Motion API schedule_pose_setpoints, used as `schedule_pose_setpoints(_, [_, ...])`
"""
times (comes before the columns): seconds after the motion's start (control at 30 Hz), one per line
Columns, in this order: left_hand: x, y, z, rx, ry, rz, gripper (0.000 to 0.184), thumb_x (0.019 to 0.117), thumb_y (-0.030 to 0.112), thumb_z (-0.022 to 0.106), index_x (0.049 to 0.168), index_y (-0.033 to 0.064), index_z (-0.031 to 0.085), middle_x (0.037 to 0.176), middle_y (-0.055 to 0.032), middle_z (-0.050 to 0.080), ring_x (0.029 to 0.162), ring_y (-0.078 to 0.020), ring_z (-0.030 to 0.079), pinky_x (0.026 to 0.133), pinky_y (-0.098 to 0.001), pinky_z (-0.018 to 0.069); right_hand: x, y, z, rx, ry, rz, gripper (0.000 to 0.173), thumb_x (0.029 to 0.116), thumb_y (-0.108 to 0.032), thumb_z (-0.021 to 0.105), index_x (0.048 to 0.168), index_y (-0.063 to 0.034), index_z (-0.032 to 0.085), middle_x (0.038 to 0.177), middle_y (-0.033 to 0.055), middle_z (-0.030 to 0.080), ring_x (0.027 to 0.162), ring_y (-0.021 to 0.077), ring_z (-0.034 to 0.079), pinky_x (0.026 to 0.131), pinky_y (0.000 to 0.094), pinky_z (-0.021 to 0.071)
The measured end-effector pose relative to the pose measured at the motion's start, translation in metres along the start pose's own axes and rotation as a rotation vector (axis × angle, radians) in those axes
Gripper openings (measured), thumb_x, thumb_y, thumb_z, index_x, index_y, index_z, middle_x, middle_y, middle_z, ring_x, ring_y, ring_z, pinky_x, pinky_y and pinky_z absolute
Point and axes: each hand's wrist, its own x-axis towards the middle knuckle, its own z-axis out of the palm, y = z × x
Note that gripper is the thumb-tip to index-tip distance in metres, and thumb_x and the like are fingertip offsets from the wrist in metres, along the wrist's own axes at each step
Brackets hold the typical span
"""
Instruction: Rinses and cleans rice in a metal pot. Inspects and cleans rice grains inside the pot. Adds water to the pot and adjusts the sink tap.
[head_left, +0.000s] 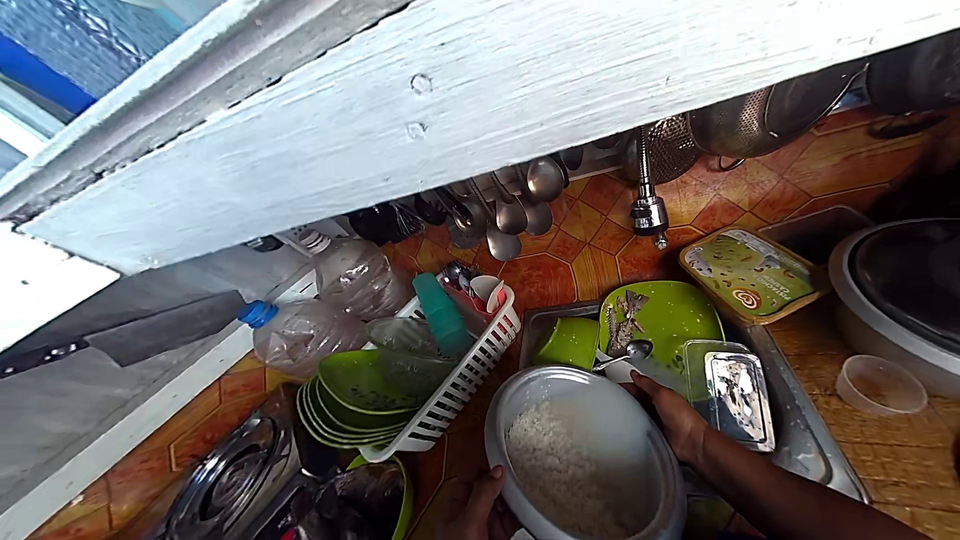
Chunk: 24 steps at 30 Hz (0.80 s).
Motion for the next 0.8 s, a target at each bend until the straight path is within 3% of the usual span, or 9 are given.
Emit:
schedule_pose_setpoints(0.3, [-0.053,-0.014,0.014,-0.011,0.184,0.066,0.021,0.1011,-0.005,0.04,0.105,0.0004,0.06,0.076,-0.0071,0.071,0.059,-0.0124,0.07,0.054,-0.0277,0.0611,-0.009,0.0,-0.005,-0.13,-0.123,0.054,0.052,0.1109,-0.043,0.037,0.114,-0.0022,0.069,0.095,0.0119,0.073,0.086,0.0213,0.071,0.077,0.0398,0.0584])
schedule_pose_setpoints(0.4, [-0.072,-0.019,0.021,-0.04,0.264,0.058,0.019,0.1008,-0.005,0.042,0.099,0.0007,0.06,0.072,-0.0068,0.07,0.056,-0.0123,0.068,0.052,-0.0283,0.0606,-0.013,-0.002,-0.009,-0.179,-0.171,0.087,0.052,0.1108,-0.043,0.038,0.11,-0.0014,0.07,0.091,0.0117,0.073,0.082,0.0209,0.071,0.075,0.0393,0.0588])
schedule_pose_setpoints(0.5, [-0.086,-0.025,0.025,-0.057,0.286,0.048,0.019,0.1012,-0.005,0.041,0.096,0.0011,0.059,0.068,-0.0063,0.068,0.053,-0.0112,0.066,0.051,-0.027,0.0593,-0.015,-0.001,-0.015,-0.223,-0.19,0.089,0.049,0.1109,-0.041,0.039,0.104,-0.0016,0.068,0.084,0.01,0.072,0.075,0.0187,0.069,0.069,0.0364,0.0577])
schedule_pose_setpoints(0.8, [-0.1,-0.041,0.036,-0.123,0.286,0.056,0.02,0.1018,-0.005,0.041,0.095,0.0002,0.059,0.067,-0.0073,0.069,0.052,-0.0123,0.067,0.052,-0.0278,0.0603,-0.008,-0.003,-0.032,-0.237,-0.252,0.152,0.043,0.1105,-0.037,0.043,0.106,-0.0026,0.068,0.087,0.0088,0.073,0.076,0.0167,0.07,0.07,0.0332,0.0581])
